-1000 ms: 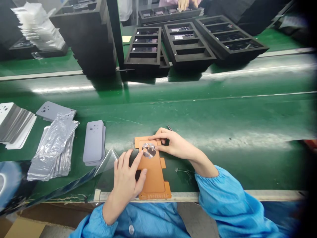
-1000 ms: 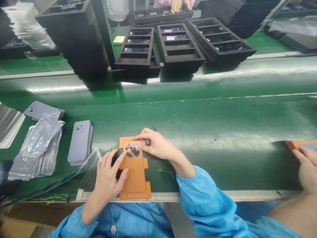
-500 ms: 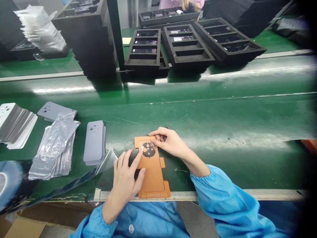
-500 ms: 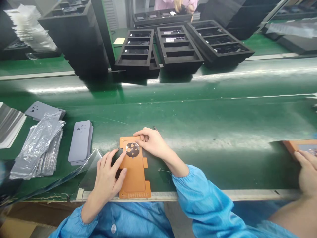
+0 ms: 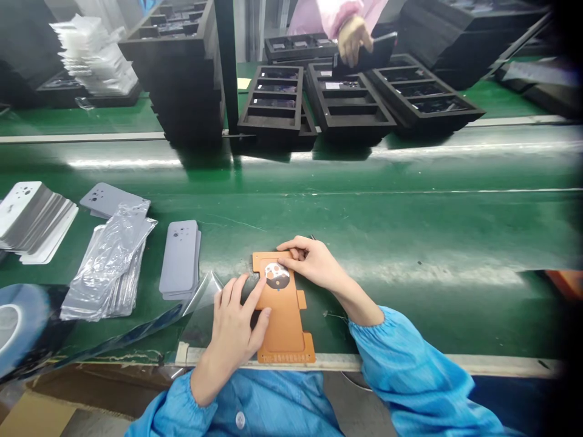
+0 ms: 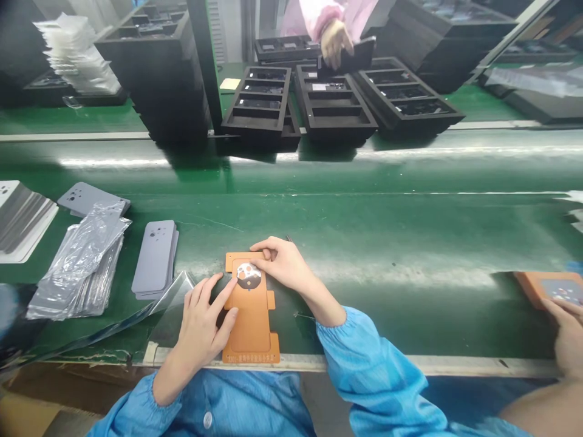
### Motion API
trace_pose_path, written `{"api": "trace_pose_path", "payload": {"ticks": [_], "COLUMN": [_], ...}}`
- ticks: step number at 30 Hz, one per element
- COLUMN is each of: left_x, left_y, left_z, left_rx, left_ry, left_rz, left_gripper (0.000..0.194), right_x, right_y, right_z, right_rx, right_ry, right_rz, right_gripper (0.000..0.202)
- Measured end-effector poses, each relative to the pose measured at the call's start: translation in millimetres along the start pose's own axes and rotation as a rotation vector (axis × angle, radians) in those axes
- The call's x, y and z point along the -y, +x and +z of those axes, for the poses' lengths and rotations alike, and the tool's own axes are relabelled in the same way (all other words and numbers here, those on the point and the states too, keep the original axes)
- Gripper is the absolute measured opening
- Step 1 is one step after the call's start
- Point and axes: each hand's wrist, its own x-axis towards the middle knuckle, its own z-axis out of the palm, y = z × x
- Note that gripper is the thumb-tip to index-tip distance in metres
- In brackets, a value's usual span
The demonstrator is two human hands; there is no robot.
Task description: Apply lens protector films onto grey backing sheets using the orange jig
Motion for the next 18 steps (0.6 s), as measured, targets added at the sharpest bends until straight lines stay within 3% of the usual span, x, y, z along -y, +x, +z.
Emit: {"api": "trace_pose_path", "payload": {"ticks": [7,10,12,15,18], "left_x": [1.5,2.5,2.8,2.8,3.0], "left_y": [-0.6,-0.8,-0.7,-0.5,-1.1], "left_z": [1.0,0.9,0.9,2.3,4.4], "left_rx": [-0.028,-0.076,-0.117,-0.178,-0.259], "left_ry": [-0.038,-0.101,-0.154,-0.205,-0.258], "left_rz": [-0.001,-0.013,-0.027,-0.045,-0.064], "left_gripper": [0.054,0.048,0.040,0.034,0.032], "right_x": [1.6,15.7,34.0,72.7,112.7], "right_y": [2.6,10.3,23.2,52.7,85.4], "right_z": [-11.5,-19.9,-16.0,15.3,68.6], "right_rx": [0.120,0.198,0.171,0.146,0.247], "right_ry": [0.082,0.048,-0.059,-0.267,-0.424], "right_rz": [0.088,0.128,0.095,-0.099,-0.303], "right_gripper": [0.027,0.029,0.029,0.029,0.042]}}
